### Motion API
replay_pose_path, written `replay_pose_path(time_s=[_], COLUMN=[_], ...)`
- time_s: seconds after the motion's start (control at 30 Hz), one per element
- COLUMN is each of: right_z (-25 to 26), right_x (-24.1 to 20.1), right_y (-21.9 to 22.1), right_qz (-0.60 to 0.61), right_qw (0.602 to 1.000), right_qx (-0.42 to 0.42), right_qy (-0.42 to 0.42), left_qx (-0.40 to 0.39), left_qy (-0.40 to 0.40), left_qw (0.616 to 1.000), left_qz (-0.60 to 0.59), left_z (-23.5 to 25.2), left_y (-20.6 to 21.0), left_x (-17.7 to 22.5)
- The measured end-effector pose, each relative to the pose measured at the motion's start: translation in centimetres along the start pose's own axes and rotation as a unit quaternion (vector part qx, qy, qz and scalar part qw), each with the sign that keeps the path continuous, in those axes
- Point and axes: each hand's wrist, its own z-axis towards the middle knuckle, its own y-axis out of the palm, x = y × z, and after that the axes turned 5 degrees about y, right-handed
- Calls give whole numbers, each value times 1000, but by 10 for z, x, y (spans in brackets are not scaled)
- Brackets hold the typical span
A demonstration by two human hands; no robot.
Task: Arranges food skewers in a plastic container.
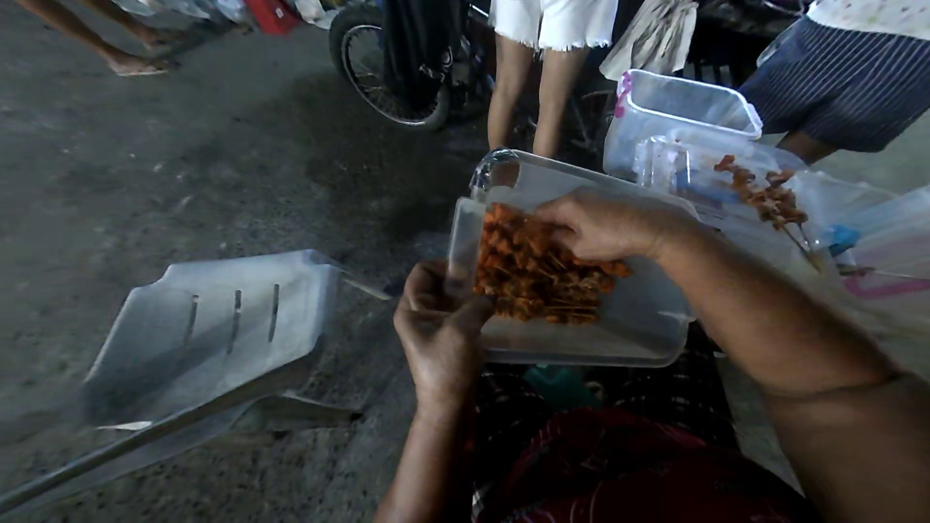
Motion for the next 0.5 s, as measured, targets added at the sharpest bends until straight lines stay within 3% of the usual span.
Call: replay_pose_path(time_s=[0.13, 0.33, 0.5], right_z=[1, 2, -16], right_x=[-2, 4, 3], right_y=[2, -1, -18], right_qz=[-24, 31, 3], right_qw=[1000, 999, 999], right_qx=[17, 7, 53], right_qy=[11, 14, 4], left_qx=[4, 18, 28], left_qy=[-2, -5, -3], left_qw=[1000, 1000, 1000], left_qz=[-13, -6, 2], left_z=[1, 2, 3], left_y=[0, -2, -5], left_x=[0, -1, -3])
